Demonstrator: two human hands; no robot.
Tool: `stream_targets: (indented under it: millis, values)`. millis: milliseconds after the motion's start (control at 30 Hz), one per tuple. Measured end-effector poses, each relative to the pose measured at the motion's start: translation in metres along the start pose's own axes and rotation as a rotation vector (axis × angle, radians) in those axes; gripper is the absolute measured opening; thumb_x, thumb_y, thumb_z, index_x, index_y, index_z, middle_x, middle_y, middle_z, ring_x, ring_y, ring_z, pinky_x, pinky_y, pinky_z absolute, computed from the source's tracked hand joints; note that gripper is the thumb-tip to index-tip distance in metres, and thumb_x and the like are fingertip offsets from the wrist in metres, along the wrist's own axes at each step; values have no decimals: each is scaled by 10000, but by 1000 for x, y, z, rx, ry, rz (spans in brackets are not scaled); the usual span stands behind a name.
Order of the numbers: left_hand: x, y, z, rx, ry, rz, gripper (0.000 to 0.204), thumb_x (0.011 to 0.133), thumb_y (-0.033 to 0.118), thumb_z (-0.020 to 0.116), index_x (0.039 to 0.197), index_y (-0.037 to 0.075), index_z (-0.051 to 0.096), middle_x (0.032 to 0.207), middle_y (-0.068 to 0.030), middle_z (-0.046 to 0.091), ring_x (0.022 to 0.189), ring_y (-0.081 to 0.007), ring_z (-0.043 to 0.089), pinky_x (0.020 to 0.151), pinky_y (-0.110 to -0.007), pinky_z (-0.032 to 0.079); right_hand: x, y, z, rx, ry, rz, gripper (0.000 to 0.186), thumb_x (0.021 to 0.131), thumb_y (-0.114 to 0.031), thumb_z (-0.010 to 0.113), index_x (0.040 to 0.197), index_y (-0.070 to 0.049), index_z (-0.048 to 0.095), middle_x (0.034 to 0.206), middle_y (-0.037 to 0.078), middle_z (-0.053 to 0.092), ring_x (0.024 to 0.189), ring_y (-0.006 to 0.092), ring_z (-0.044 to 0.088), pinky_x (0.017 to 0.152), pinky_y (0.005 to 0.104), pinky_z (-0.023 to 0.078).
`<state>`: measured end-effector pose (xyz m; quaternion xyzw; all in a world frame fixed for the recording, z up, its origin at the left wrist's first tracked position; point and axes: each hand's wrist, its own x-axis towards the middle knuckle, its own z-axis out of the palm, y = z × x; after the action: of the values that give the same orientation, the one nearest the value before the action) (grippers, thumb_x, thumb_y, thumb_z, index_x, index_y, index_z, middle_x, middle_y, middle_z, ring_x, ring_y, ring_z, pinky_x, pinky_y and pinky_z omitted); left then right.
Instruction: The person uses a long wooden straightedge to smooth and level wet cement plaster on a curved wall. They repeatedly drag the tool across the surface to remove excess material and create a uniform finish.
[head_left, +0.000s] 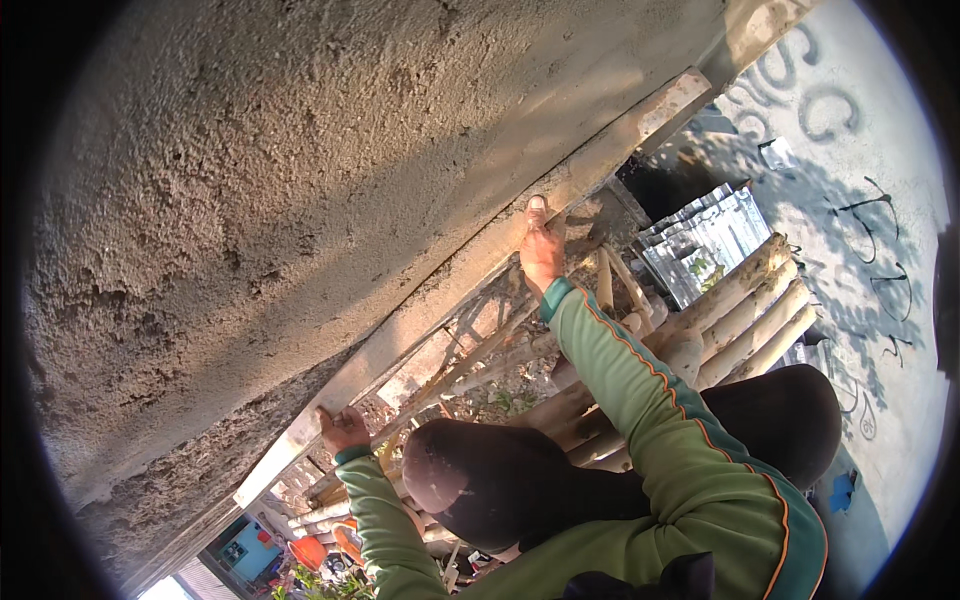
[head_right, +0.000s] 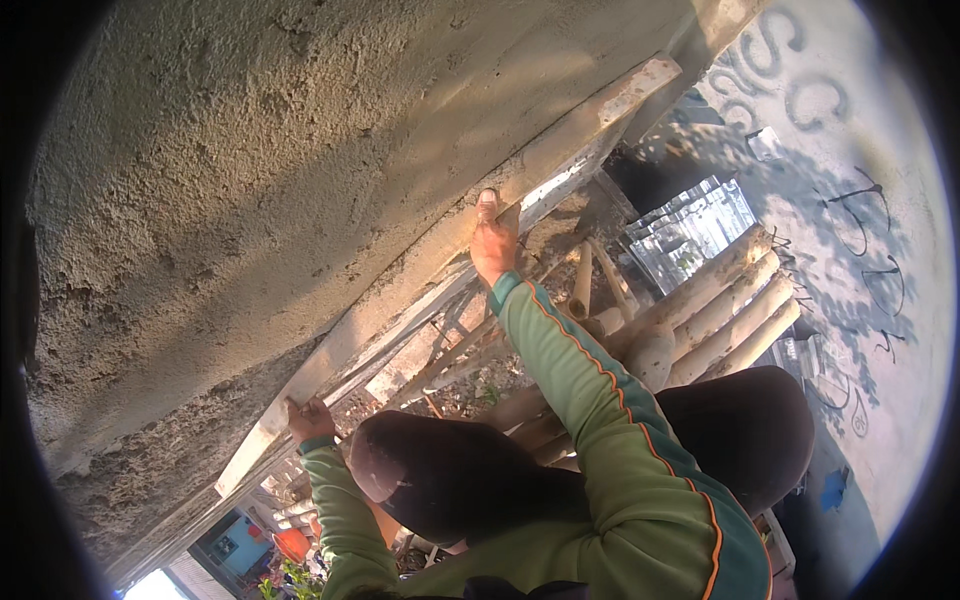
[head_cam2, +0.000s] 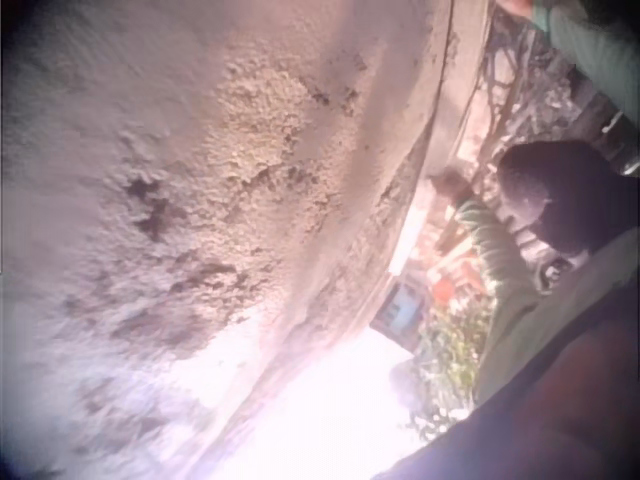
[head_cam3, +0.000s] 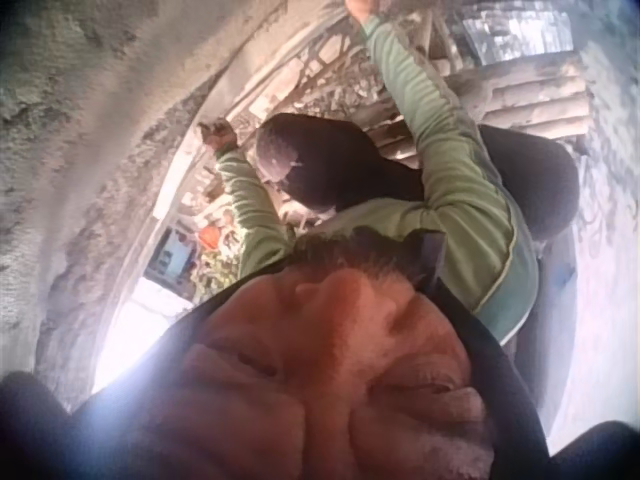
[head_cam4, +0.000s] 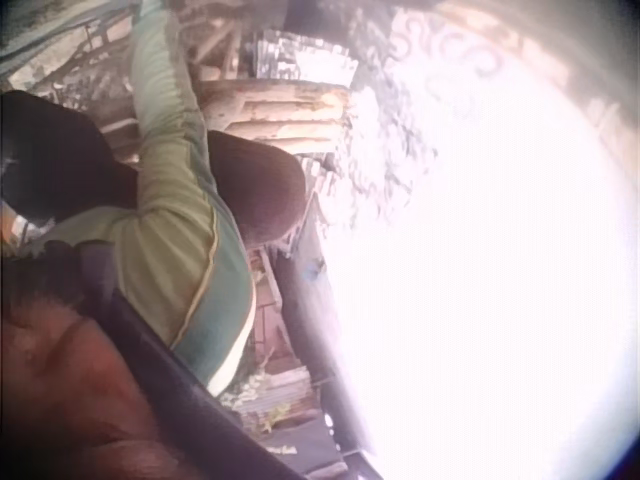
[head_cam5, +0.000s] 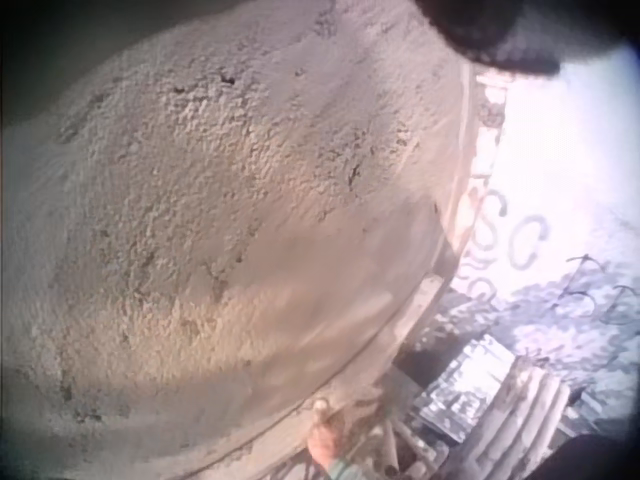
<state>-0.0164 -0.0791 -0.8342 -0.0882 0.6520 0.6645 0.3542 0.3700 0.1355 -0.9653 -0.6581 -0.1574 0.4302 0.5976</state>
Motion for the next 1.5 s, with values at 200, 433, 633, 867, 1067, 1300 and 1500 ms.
stream_targets:
  millis: [200,433,633,867,1067,1300,1500]
  values:
    - [-30,-86,69,52,-44,-143,336,886,376,630,979,59,570,744,-78,553,694,-188,544,670,-322,541,127,19,-64,-12,-113,366,648,910,-535,520,1135,72,505,996,180,577,980,278,551,869,387,420]
    - [18,-31,8,27,-34,-65,259,910,368,596,951,113,609,762,-57,580,643,-146,523,629,-276,552,72,106,-30,189,-75,-34,741,868,-563,573,1208,73,402,1094,143,512,968,220,492,902,363,386]
    - [1,-87,27,-80,-53,-87,268,904,359,607,975,101,592,811,-74,586,732,-194,549,683,-336,554,88,37,-47,81,-165,219,724,863,-582,569,1208,48,478,1164,118,527,1007,213,499,927,327,397]
    - [41,-37,-19,-33,14,-63,290,914,372,591,1012,99,584,868,-50,572,749,-162,536,667,-274,541,26,26,-7,32,-27,-12,642,899,-526,551,1106,76,464,971,91,540,887,167,480,824,327,421]
    - [8,-104,39,-46,-139,-119,308,921,365,580,1060,90,569,907,-80,563,785,-205,539,754,-351,542,108,26,-55,1,-155,148,623,877,-633,487,977,-23,569,772,40,564,687,151,554,513,305,451]
    - [35,-84,18,-58,-49,-94,313,917,408,569,1016,114,608,923,-80,618,817,-188,575,811,-354,549,100,73,-44,228,-168,43,401,906,-436,587,826,-44,561,685,25,515,602,117,468,534,285,388]
    - [26,-105,37,-89,-62,-85,257,963,316,506,1077,102,594,1068,-81,589,955,-229,550,867,-396,528,91,43,-63,163,-370,268,496,898,-561,522,907,-69,576,700,7,540,568,113,477,482,271,372]
